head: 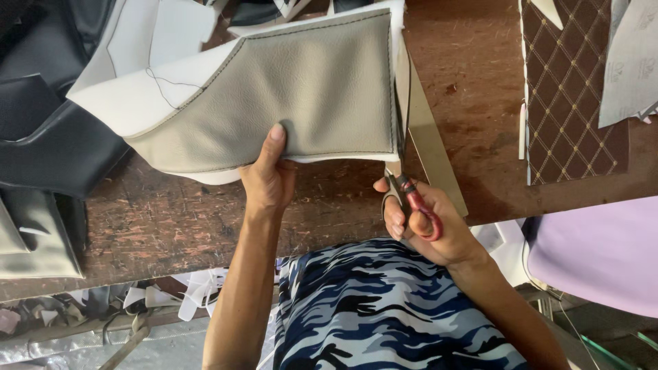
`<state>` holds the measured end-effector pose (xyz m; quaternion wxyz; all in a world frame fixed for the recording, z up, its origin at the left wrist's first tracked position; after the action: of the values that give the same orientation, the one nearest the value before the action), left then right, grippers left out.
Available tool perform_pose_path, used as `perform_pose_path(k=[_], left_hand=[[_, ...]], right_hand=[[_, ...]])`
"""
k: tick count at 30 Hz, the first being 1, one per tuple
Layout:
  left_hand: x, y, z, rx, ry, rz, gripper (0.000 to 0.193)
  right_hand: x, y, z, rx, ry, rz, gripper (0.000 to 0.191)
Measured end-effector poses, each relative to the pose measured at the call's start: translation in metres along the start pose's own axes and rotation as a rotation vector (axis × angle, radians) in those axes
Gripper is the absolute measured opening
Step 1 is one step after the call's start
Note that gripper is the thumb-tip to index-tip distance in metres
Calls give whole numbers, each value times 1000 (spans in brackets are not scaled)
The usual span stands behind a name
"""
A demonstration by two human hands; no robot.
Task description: The person trims excess white foam backing from upholstered vinyl panels using scissors. They hold each panel with one hand, cut away the overhanging foam along the stitched edges, rotate the panel to reach different sides, and set finished panels on the work table.
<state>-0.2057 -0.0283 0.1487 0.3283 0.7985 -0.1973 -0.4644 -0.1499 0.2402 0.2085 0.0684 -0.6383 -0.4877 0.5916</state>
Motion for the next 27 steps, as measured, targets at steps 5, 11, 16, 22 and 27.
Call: perform_pose_path(k=[5, 11, 16, 22, 27], left_hand=[[-6, 3, -3, 4, -31, -16, 64], [-8, 2, -17, 54, -108, 5, 57], [-6, -1, -19, 66, -89, -25, 55], [-2, -1, -19, 89, -101, -7, 54], [5, 1, -20, 141, -107, 52, 55]], right_hand=[[-3, 0, 1, -11, 37, -25, 80], [-5, -5, 4, 114, 32, 96, 63], [1, 4, 4, 104, 32, 63, 55], [-3, 1, 5, 112, 50, 120, 53], [-6, -8, 8, 152, 50, 91, 59]])
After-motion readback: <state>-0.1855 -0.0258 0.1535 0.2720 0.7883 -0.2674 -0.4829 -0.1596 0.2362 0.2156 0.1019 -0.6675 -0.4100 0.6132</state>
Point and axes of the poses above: each hand's wrist, its own z-axis towards the middle knuckle, its own x-axis out of the back of the hand, y = z × x, the point moved 2 cm from there along z, towards the middle knuckle, and after that the axes turned 7 degrees about y, right-handed, at the moved point
